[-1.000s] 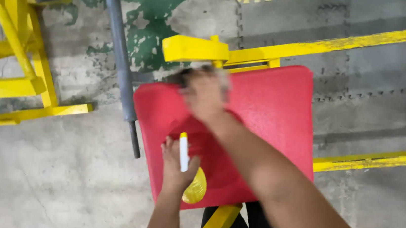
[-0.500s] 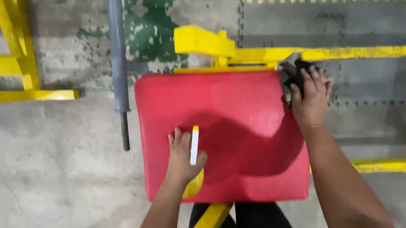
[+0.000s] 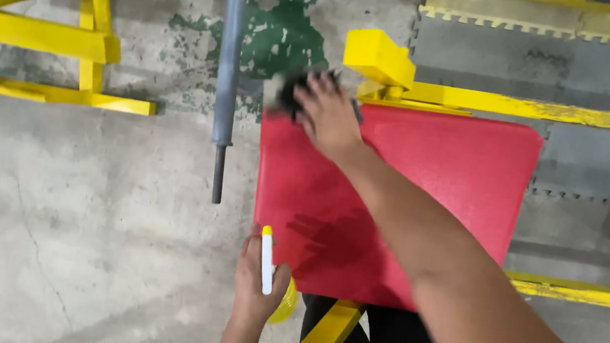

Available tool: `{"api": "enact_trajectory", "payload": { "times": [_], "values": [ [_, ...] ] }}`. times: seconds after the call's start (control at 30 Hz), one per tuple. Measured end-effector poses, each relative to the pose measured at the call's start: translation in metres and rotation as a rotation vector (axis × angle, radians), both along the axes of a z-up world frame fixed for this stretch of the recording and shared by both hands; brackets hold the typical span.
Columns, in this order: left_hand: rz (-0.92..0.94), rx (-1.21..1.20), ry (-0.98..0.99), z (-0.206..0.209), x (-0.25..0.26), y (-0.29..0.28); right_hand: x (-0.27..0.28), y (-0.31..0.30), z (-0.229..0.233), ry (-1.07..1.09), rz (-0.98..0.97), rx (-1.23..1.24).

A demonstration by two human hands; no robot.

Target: The recorder is wiping down yellow gym equipment frames and red cushions using a spray bottle and a black cloth.

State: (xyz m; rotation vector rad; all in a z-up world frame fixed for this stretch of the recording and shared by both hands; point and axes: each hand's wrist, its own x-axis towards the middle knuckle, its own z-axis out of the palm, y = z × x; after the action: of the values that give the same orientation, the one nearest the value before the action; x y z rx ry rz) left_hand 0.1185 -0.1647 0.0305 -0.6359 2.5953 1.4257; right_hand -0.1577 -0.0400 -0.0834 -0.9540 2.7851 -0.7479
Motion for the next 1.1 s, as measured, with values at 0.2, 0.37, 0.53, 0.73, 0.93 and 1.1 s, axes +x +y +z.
{"api": "enact_trajectory", "payload": {
  "times": [0.2,0.37,0.53,0.73,0.93,1.1],
  "values": [
    [0.012,0.016,0.108,-0.009,0.014,-0.002,0.097,-0.028,0.028,0.182,0.228,0.286],
    [-0.134,-0.058,0.182,0.004,-0.016,0.009,0.189,0.057,0.031,-0.065,0.529,0.106],
    [-0.289,-0.145,0.126,-0.024,-0.017,0.022,0.077,0.133,0.048,-0.391,0.101,0.326],
    [-0.317,-0.1,0.007,-0.024,-0.02,0.054,0.084,0.171,-0.006,0.288,-0.553,-0.122],
    [-0.334,-0.085,-0.042,-0.031,-0.016,0.078,0.244,0.158,0.021,-0.172,0.146,0.074],
    [-0.374,-0.165,-0.009,-0.064,-0.01,0.081,0.164,0.211,0.047,-0.14,0.003,0.285]
  ]
}}
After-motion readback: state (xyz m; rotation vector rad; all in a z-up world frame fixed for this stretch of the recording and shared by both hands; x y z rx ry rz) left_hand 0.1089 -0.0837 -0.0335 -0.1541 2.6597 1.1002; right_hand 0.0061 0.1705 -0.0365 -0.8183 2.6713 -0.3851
